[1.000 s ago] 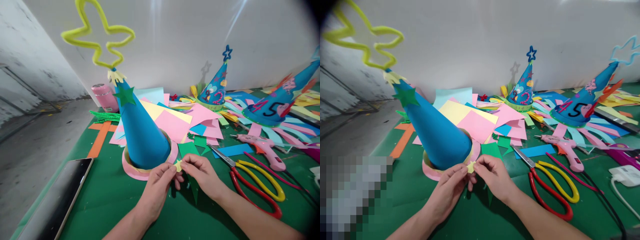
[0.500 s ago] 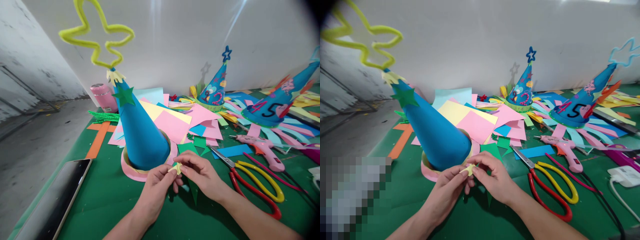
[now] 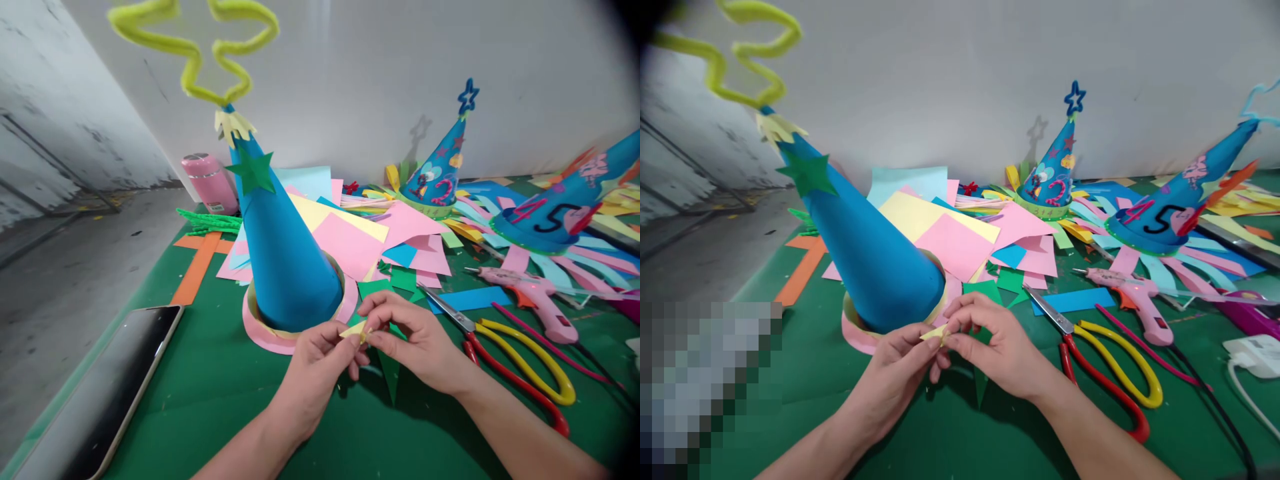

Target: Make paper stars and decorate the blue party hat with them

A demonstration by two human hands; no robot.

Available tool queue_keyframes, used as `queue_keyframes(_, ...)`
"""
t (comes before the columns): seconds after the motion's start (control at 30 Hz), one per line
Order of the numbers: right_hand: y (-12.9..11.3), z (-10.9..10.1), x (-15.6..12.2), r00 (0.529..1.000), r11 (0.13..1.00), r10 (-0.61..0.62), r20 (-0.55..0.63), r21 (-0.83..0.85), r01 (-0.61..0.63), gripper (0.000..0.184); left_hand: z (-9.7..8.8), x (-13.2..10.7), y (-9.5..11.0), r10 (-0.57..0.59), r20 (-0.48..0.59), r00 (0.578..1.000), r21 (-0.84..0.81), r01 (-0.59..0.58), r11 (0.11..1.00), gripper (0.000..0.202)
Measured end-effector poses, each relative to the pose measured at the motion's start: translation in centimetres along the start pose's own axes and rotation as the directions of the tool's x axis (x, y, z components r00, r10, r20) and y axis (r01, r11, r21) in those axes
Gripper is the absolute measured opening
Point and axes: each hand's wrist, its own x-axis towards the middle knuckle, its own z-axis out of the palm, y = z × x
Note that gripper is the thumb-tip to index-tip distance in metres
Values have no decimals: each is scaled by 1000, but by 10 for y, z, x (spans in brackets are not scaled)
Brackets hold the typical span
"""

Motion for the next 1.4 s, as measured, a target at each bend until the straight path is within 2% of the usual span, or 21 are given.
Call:
queue_keyframes(0.2, 0, 8, -1, 992, 989, 123, -14, 80, -122, 8, 0, 0, -3, 0, -14, 1000, -62, -1, 998, 12)
queue_keyframes(0.43, -3, 12, -2, 982, 985, 171, -80, 34, -169, 8, 1, -1, -3, 21, -27, 999, -26, -21, 999, 12)
queue_keyframes(0.83, -5, 16, 0, 975, 985, 164, -149, -21, -169, 10, 1, -2, -5, 56, -24, 998, 27, -55, 998, 14)
queue_keyframes(1.17, -5, 16, 0, 977, 987, 159, -144, 15, -158, 9, 1, 0, -3, 40, -26, 999, 3, -40, 999, 15)
queue_keyframes(1.4, -2, 18, -1, 979, 985, 159, -128, 91, -148, 7, 1, 2, -4, 57, -53, 997, 117, -51, 992, 14)
